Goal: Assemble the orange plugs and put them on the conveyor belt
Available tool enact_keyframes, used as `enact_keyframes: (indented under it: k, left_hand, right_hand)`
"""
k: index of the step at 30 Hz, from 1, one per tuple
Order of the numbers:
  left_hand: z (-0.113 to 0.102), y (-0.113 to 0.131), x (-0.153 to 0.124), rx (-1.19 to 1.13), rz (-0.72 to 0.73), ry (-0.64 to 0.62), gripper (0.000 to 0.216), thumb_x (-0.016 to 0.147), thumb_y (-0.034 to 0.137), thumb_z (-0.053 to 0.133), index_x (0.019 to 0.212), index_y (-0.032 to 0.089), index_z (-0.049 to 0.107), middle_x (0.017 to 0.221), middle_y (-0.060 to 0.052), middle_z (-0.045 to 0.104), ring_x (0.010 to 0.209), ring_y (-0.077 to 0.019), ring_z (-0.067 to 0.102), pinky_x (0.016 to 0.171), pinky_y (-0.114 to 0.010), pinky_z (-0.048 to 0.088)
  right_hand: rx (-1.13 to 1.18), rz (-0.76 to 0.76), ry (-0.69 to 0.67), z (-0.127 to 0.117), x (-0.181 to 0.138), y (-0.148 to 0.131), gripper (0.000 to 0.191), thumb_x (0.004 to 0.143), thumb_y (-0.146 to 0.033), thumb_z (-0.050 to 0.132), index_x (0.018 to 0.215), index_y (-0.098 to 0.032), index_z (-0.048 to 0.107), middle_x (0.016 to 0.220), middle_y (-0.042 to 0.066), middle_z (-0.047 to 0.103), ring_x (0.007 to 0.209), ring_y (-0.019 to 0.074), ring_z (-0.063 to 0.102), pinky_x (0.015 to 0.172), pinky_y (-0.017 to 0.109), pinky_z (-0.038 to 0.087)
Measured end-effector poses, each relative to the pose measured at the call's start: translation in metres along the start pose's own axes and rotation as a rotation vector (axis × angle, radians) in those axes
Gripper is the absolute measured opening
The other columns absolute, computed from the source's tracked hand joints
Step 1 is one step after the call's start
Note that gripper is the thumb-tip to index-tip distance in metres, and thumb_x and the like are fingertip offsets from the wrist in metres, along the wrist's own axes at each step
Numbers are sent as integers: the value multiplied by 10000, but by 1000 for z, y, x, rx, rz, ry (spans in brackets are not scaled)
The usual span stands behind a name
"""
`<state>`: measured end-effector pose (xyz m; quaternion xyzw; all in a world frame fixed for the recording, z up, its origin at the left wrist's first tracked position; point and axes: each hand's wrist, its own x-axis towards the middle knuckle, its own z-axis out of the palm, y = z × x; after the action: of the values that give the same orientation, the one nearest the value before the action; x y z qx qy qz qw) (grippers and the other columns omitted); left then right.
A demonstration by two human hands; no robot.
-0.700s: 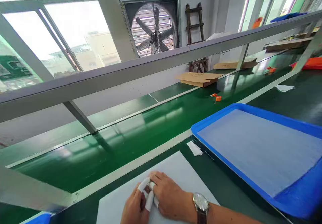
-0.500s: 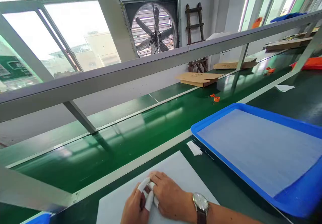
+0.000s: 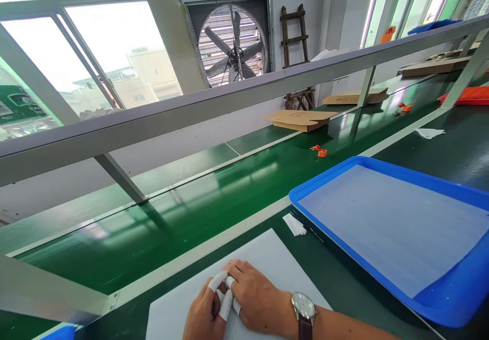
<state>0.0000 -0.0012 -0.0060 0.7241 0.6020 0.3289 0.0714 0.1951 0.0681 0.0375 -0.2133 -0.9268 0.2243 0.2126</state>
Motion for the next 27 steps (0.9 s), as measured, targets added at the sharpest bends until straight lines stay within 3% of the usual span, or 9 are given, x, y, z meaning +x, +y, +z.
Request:
enact_keyframes:
  k: [10, 22, 27]
  left_hand:
    - [3, 3, -1, -41, -32, 41, 231, 932, 314, 548, 1118, 203, 627, 714, 2, 592, 523, -108, 537, 500, -193, 478]
    - [2, -2, -2, -53, -30, 9, 264, 909, 243, 559, 1164, 204, 611, 740, -2, 617, 540, -109, 563, 518, -186, 495]
    - [-5, 5, 2, -48, -16, -8, 205, 897, 229, 565, 1089, 198, 629, 740, -6, 619, 542, -107, 560, 518, -184, 493]
  right_hand:
    - [9, 0, 6, 0, -1, 0, 391, 851, -189, 526, 1209, -74, 631, 1320, 174, 580, 1256, 294, 468, 1135, 448, 365]
    - [9, -1, 13, -3, 0, -1, 360, 850, -169, 520, 1184, -87, 628, 1302, 168, 585, 1236, 284, 477, 1110, 448, 393]
    - [14, 15, 4, -3, 0, -2, 360, 839, -166, 528, 1175, -96, 636, 1304, 168, 584, 1237, 289, 477, 1114, 453, 386]
